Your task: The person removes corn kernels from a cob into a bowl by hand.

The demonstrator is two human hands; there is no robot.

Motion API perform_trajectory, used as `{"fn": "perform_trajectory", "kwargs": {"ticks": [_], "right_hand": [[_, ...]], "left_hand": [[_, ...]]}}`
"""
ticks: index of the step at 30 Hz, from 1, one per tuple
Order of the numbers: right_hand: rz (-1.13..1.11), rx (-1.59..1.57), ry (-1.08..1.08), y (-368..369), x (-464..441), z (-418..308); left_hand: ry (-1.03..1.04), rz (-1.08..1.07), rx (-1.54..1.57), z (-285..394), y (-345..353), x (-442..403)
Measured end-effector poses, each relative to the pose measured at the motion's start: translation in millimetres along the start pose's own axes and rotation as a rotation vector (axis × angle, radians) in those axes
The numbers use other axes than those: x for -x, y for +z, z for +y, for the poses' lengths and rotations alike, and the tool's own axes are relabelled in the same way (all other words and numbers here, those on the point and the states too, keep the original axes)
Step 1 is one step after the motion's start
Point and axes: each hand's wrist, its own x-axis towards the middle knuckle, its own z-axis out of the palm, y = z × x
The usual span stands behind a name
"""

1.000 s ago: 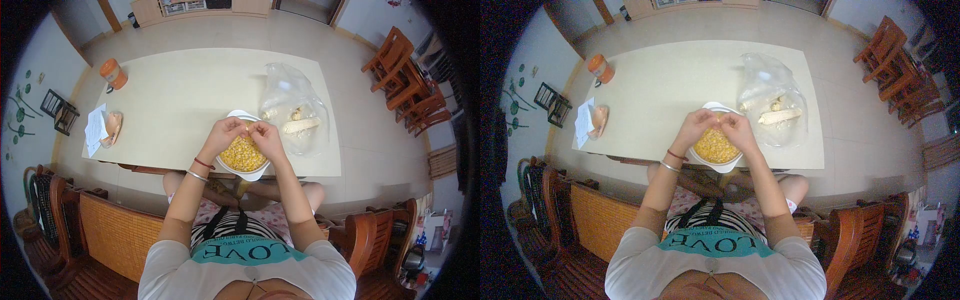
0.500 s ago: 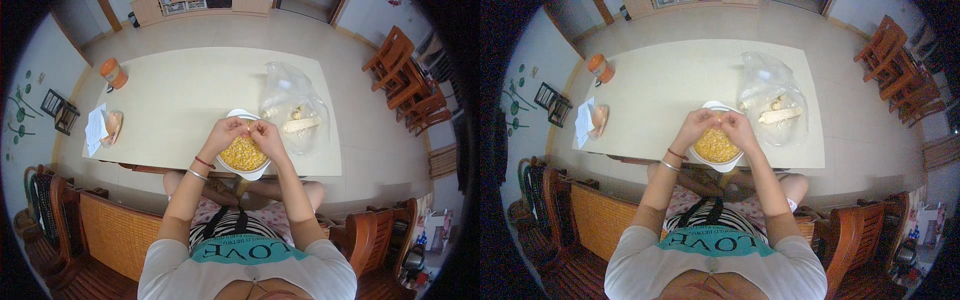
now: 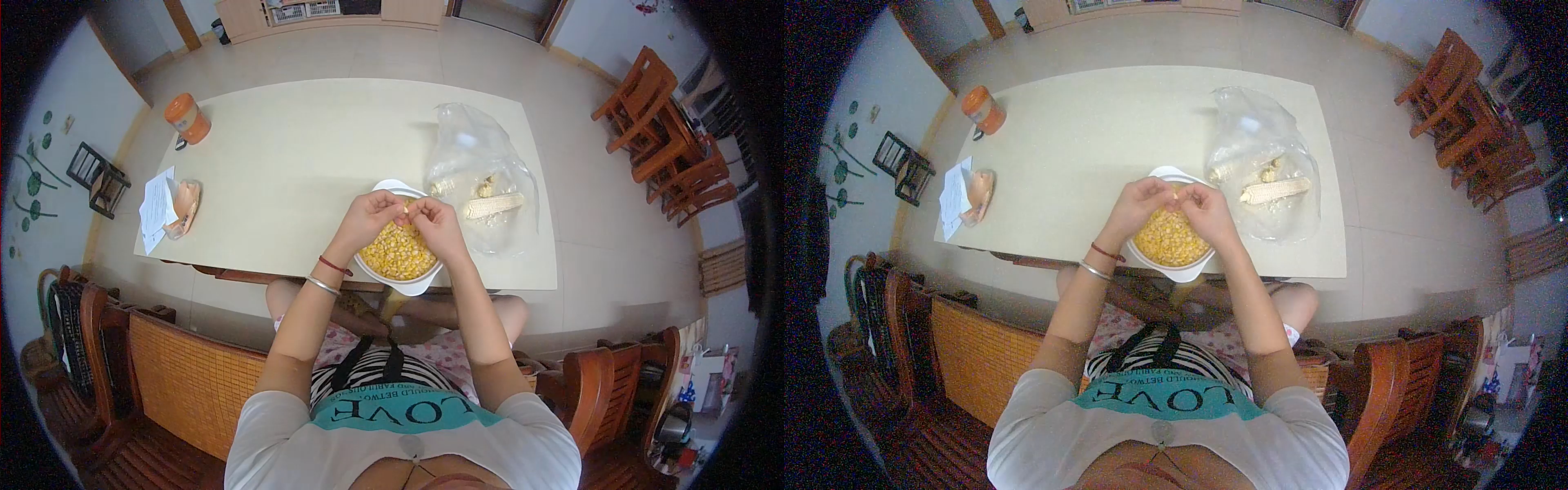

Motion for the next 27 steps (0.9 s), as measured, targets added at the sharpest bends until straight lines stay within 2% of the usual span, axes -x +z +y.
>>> {"fn": "perform_trajectory", "kwargs": {"ticks": [9, 12, 14, 17, 20, 22, 25, 27], "right_hand": [[0.003, 0.003, -0.046, -1.0, -0.9, 10.5], [0.116, 0.213, -0.092, -4.7, -1.1, 19.4], [0.278, 0.173, -0.234, -9.1, 2.7, 18.4], [0.496, 0.241, -0.410, -43.1, 3.2, 23.1], [0.632, 0.607, -0.302, -91.2, 7.3, 6.9], [0.668, 0.820, -0.208, -118.4, 5.2, 7.7], [0.581, 1.246, -0.221, -138.9, 10.8, 15.2], [0.564, 1.268, -0.121, -141.1, 12.7, 14.3]], "left_hand": [[0.039, 0.010, -0.008, -5.4, 0.5, 0.5], [0.071, 0.104, -0.097, -3.3, 3.1, 4.1], [0.109, 0.242, -0.199, -7.3, 2.6, 5.0], [0.338, 0.260, -0.609, 4.2, -1.9, 12.9], [0.510, 0.064, -1.043, 4.6, -17.2, 10.8], [0.538, 0.004, -1.018, -6.0, -26.4, 5.6], [0.483, -0.033, -0.938, -8.4, -28.2, 0.9], [0.388, -0.006, -0.874, -2.4, -27.9, -0.5]]}}
